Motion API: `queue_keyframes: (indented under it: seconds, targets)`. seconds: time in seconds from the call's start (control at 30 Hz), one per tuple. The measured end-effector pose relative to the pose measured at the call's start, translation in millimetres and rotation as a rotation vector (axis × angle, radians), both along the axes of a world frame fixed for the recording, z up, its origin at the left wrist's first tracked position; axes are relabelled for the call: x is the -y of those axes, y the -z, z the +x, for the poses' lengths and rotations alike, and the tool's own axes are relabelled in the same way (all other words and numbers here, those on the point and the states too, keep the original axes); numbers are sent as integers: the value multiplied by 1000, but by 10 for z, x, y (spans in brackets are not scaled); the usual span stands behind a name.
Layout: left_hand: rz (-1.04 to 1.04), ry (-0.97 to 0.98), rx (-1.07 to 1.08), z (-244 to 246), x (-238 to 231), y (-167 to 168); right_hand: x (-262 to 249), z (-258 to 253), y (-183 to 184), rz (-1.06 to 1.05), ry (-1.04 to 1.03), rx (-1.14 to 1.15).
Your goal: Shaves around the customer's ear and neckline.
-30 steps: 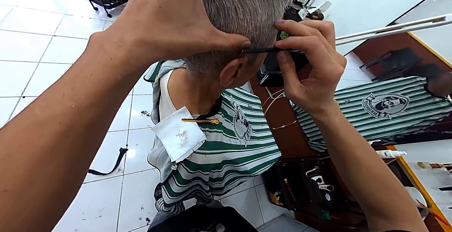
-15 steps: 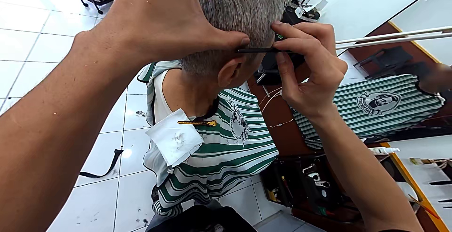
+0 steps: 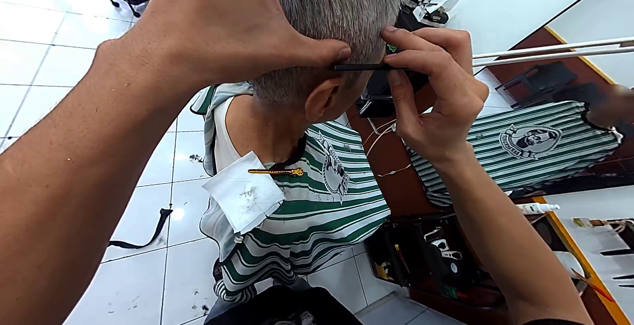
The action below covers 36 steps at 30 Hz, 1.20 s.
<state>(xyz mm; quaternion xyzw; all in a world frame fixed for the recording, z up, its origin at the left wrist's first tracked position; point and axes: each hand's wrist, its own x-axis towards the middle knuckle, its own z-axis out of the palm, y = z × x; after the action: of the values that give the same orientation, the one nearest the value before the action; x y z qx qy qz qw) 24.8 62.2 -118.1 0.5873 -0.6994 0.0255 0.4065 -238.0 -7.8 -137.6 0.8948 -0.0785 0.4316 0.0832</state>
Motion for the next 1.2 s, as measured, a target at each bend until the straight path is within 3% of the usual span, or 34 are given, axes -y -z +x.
queue_keyframes:
  seconds: [1.2]
  targets:
    - [29, 4, -22, 4, 3, -4, 24, 20, 44, -24, -6, 1]
